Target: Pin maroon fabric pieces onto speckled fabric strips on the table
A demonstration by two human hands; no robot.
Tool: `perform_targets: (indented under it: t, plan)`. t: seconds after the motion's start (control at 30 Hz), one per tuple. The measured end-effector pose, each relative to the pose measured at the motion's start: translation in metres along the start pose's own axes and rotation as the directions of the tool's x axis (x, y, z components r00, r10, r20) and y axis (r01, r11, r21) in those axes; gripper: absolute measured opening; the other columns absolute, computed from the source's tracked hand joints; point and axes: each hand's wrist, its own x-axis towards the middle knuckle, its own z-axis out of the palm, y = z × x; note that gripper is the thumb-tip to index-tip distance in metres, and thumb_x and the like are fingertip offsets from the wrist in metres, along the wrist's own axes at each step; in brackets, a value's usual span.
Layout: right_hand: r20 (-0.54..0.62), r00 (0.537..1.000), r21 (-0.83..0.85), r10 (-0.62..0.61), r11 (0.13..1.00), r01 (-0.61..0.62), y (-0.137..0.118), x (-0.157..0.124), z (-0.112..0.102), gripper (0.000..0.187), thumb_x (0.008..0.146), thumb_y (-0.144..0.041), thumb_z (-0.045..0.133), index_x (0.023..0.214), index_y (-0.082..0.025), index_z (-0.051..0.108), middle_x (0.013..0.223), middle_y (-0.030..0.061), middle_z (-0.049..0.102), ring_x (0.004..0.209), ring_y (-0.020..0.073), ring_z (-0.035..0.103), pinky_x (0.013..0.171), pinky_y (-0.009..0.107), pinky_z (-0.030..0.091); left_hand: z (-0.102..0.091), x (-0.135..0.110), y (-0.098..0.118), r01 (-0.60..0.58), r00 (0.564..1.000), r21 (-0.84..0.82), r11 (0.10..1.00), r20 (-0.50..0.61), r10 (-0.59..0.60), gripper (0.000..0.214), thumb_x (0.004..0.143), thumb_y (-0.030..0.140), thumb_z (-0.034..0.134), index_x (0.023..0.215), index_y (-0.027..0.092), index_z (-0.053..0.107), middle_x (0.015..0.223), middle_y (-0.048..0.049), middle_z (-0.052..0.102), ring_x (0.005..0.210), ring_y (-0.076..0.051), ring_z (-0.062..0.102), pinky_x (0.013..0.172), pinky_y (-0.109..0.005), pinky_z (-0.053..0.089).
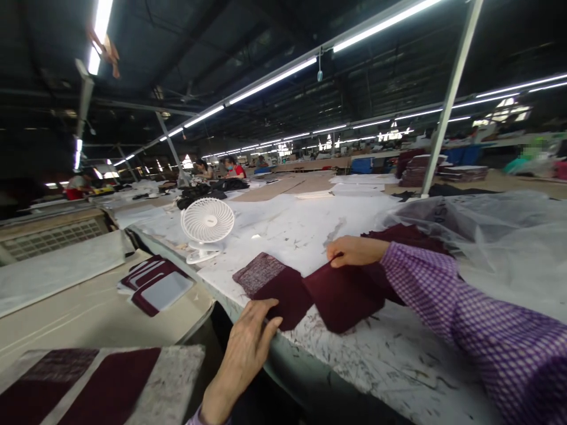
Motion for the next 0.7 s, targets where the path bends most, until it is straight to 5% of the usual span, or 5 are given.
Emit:
perform_targets:
  t: [0.1,0.27,0.5,0.6,0.7]
  plan:
    - [-0.041,0.964,-0.119,0.261,0.957,-0.264,0.042,-0.019,-0.018,0.025,0.085,-0.013,0.045,0.100,-0.018,0.064,0.107,0.0053,0.064,0.101,0.0160,0.056,0.087,0.023,0.038,-0.005,0.006,0.012,0.010,0.998,0.047,0.999,0.055,-0.012,0.028,0.087,0.038,0.050,0.105,0.018,0.057,0.101,-0.0074,0.063,0.095,-0.022,0.057,0.085,-0.037,0.047]
    - [-0.135,0.807,-0.198,0.575,0.783,-0.590,0.082,-0.033,-0.015,0.040,0.082,-0.015,0.045,0.121,-0.014,0.053,0.119,0.0186,0.055,0.108,0.0312,0.053,0.084,0.042,0.040,0.000,0.024,0.040,0.032,0.996,0.217,0.976,0.078,-0.050,0.022,0.078,0.035,0.061,0.090,0.017,0.062,0.090,-0.0068,0.061,0.088,-0.025,0.053,0.079,-0.043,0.043]
    - [-0.158,0.772,-0.196,0.616,0.747,-0.636,0.086,-0.028,-0.010,0.028,0.082,-0.023,0.050,0.108,-0.025,0.062,0.113,0.0116,0.058,0.101,0.0277,0.055,0.076,0.037,0.042,0.015,0.036,0.046,0.077,0.988,0.250,0.965,0.107,-0.107,0.016,0.081,0.013,0.047,0.074,0.017,0.061,0.079,-0.0051,0.060,0.081,-0.021,0.053,0.080,-0.040,0.038]
    - [-0.202,0.757,-0.196,0.621,0.732,-0.653,0.093,-0.029,-0.007,0.041,0.081,-0.028,0.056,0.121,-0.021,0.053,0.119,0.0144,0.055,0.104,0.0285,0.053,0.079,0.039,0.041,0.016,0.037,0.038,0.213,0.973,0.097,0.972,0.070,-0.220,0.018,0.078,0.011,0.047,0.068,0.017,0.060,0.076,-0.0035,0.061,0.079,-0.019,0.055,0.076,-0.034,0.040]
    - [-0.301,0.759,-0.217,0.577,0.734,-0.643,0.093,-0.030,-0.006,0.038,0.082,-0.028,0.055,0.120,-0.021,0.054,0.120,0.0152,0.054,0.106,0.0307,0.051,0.084,0.044,0.036,0.012,0.039,0.028,0.417,0.909,-0.156,0.895,0.082,-0.409,0.016,0.073,0.011,0.048,0.064,0.017,0.061,0.071,-0.0015,0.063,0.073,-0.016,0.058,0.070,-0.028,0.042]
